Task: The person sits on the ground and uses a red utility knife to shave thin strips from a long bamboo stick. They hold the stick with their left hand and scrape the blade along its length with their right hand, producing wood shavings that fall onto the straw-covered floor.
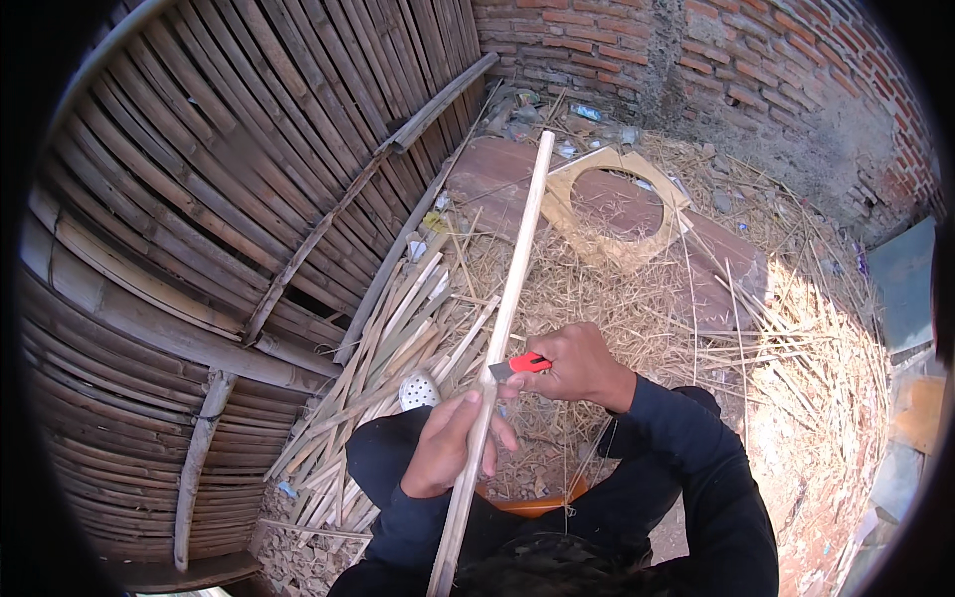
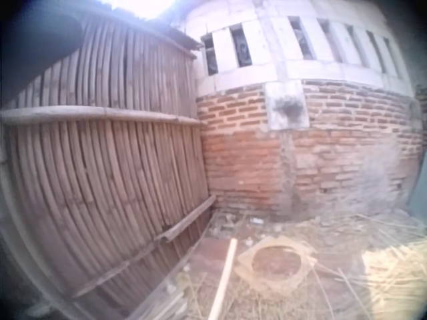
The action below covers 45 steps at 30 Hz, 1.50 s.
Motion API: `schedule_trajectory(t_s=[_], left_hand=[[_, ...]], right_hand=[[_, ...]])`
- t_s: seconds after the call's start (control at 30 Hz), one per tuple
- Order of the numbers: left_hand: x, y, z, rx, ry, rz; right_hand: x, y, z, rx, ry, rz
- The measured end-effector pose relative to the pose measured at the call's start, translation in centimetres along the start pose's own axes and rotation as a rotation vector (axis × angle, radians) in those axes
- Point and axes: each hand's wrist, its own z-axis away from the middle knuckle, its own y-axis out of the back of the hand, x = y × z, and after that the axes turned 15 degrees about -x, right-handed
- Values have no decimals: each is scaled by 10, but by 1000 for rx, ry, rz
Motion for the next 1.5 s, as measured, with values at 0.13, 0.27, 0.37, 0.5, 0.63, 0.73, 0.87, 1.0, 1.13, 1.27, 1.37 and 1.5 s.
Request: schedule_trajectory(t_s=[0.13, 0.27, 0.37, 0.5, 0.63, 0.73, 0.87, 1.0, 1.13, 1.27, 1.37, 1.5], left_hand=[[21, -14, -12, 11, 30, -366], [21, -15, -29, 59, 12, -453], [18, -11, -34, 34, 31, -416], [11, -4, -36, 8, 52, -350], [1, 5, -30, -23, 40, -299], [2, 6, -28, -32, 37, -295], [-3, 4, -20, -66, 58, -302], [-12, 2, -16, -133, 93, -282], [-15, 1, -9, -163, 61, -330], [-28, -2, -2, -241, 142, -323], [-23, -15, 8, -516, 173, -342], [-40, 4, 12, -248, 140, -130]], right_hand=[[12, 6, -6, 137, 30, 144], [26, 7, -16, 251, 30, 122], [38, 9, -20, 247, -3, 183], [57, 3, -29, 224, -101, 212], [75, 7, -44, 293, -161, 211], [79, 11, -51, 245, -167, 238], [93, 23, -62, 233, -378, 173], [139, 33, -63, 261, -497, 186], [162, 36, -61, 299, -567, 157], [201, 48, -44, 373, -708, 214], [274, 63, 7, 487, -1060, 20], [268, 39, 25, 349, -1042, 17]])
